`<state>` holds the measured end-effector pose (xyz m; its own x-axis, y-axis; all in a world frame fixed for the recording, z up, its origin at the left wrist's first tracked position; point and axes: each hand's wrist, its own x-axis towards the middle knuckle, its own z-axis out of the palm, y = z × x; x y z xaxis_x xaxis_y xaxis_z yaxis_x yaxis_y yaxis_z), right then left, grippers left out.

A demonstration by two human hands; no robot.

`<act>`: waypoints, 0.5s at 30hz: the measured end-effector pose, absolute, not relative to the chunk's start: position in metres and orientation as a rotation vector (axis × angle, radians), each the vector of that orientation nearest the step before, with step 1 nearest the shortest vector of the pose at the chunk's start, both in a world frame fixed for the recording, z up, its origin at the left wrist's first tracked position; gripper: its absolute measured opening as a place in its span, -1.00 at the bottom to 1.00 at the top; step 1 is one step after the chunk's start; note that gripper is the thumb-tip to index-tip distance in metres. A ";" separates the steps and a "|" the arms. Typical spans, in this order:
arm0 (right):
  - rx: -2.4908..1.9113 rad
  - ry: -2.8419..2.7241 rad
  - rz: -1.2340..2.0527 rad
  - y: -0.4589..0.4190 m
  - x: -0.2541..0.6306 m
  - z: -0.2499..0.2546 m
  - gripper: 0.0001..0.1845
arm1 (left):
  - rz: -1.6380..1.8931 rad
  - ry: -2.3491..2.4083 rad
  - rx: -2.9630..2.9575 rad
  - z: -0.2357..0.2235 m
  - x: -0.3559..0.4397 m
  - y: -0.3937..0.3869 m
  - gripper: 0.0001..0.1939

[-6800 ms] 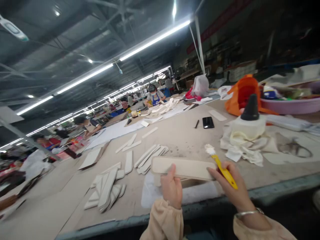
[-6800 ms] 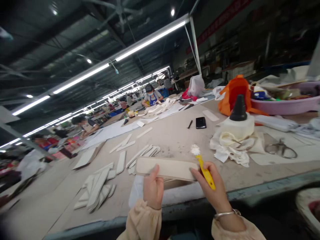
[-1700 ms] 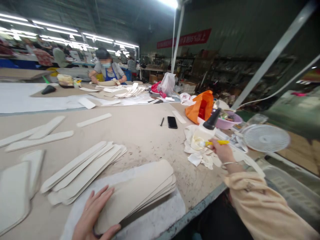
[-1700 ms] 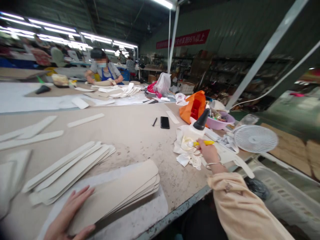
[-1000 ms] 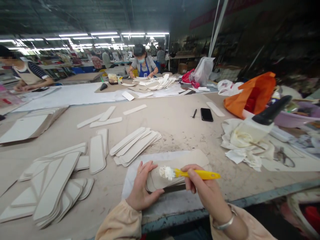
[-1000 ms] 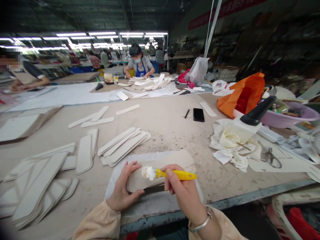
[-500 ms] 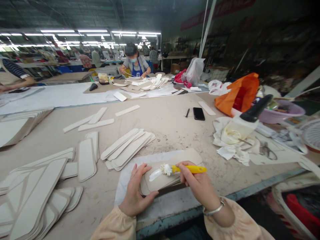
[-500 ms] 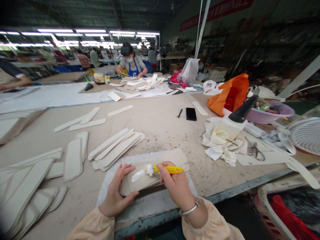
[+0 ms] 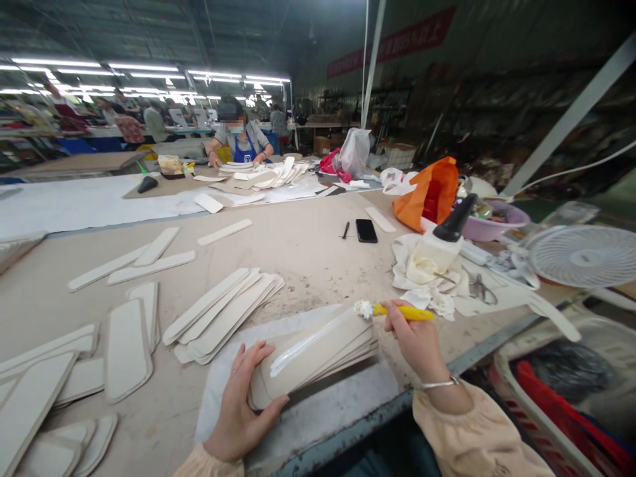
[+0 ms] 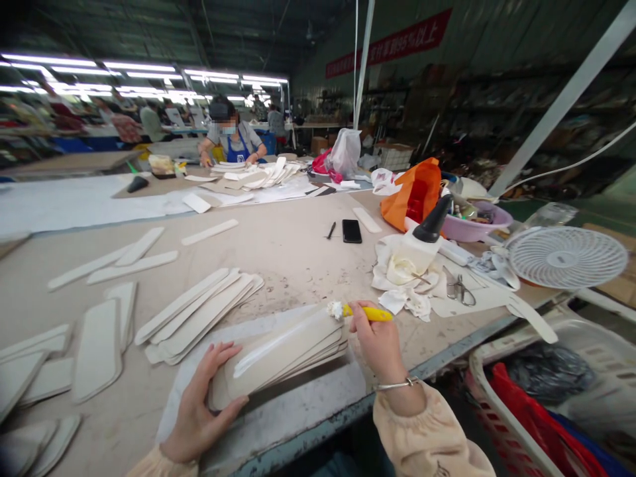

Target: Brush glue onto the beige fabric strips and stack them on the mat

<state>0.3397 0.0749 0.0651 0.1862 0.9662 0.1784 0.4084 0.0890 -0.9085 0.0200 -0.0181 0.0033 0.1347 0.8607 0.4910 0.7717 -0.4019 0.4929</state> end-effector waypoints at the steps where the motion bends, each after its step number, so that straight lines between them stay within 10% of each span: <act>1: -1.449 -1.361 0.766 0.072 0.338 0.067 -0.54 | 1.120 1.644 2.279 0.004 0.020 -0.018 -0.31; 15: -1.163 -1.569 1.410 0.016 0.246 0.067 -0.63 | 1.122 1.602 2.256 0.007 0.022 -0.019 -0.27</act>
<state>0.2458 0.0157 0.0669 -0.3370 0.9398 -0.0570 0.1563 -0.0038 -0.9877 0.0220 -0.0192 0.0070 0.1468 0.8642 0.4813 0.7474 -0.4156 0.5183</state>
